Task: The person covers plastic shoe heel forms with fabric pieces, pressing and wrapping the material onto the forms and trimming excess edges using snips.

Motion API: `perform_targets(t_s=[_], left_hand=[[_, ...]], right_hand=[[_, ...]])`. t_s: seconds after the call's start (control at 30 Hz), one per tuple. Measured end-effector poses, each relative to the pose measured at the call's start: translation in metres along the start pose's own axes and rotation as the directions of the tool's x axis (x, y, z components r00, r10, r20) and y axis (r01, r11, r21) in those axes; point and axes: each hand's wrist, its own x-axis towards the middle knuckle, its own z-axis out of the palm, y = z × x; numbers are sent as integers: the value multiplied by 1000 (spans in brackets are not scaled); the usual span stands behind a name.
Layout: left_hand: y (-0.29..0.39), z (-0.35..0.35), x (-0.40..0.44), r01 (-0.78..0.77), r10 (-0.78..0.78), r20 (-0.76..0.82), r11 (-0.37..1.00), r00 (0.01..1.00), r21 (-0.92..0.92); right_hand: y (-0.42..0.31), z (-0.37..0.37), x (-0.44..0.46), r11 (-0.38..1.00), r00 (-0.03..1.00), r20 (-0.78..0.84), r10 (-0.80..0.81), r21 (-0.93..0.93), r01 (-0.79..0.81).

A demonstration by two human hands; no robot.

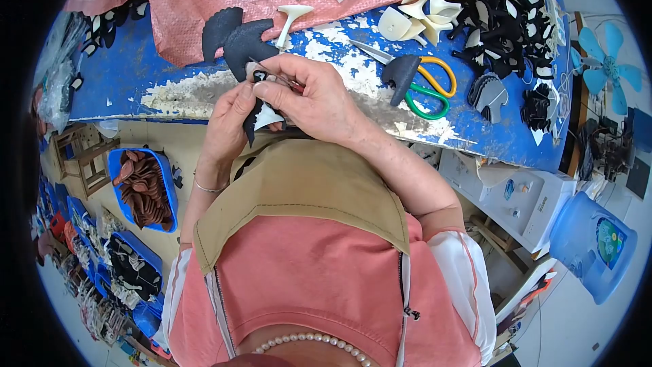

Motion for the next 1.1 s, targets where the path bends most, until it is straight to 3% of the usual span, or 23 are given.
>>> perform_targets(t_s=[0.13, 0.3, 0.5, 0.67, 0.83, 0.97, 1.1], left_hand=[[-7, -7, 1, -26, 27, -20, 999, 999, 44], [6, -2, -5, 79, -81, 36, 995, 996, 53], [10, 1, -7, 26, -43, 74, 976, 996, 217], [0, 1, -9, 11, -12, 17, 999, 1000, 48], [-2, -1, -7, -1, 2, 8, 997, 1000, -75], [-5, -6, 2, -406, 411, 18, 905, 911, -127], [-3, -12, 2, -489, 488, 21, 872, 872, 19]], right_hand=[[-3, 4, -1, 979, 994, -77, 78, 194, -62], [-1, 1, -4, 994, 998, -57, 33, 105, -27], [-2, 4, -5, 995, 998, -9, 63, 81, -62], [-3, 4, -5, 998, 999, -4, 36, 48, -36], [0, 5, -6, 991, 998, -49, 30, 134, -24], [0, -9, -9, 989, 993, -101, 57, 139, -43], [2, -4, -16, 973, 986, -50, 159, 180, -148]])
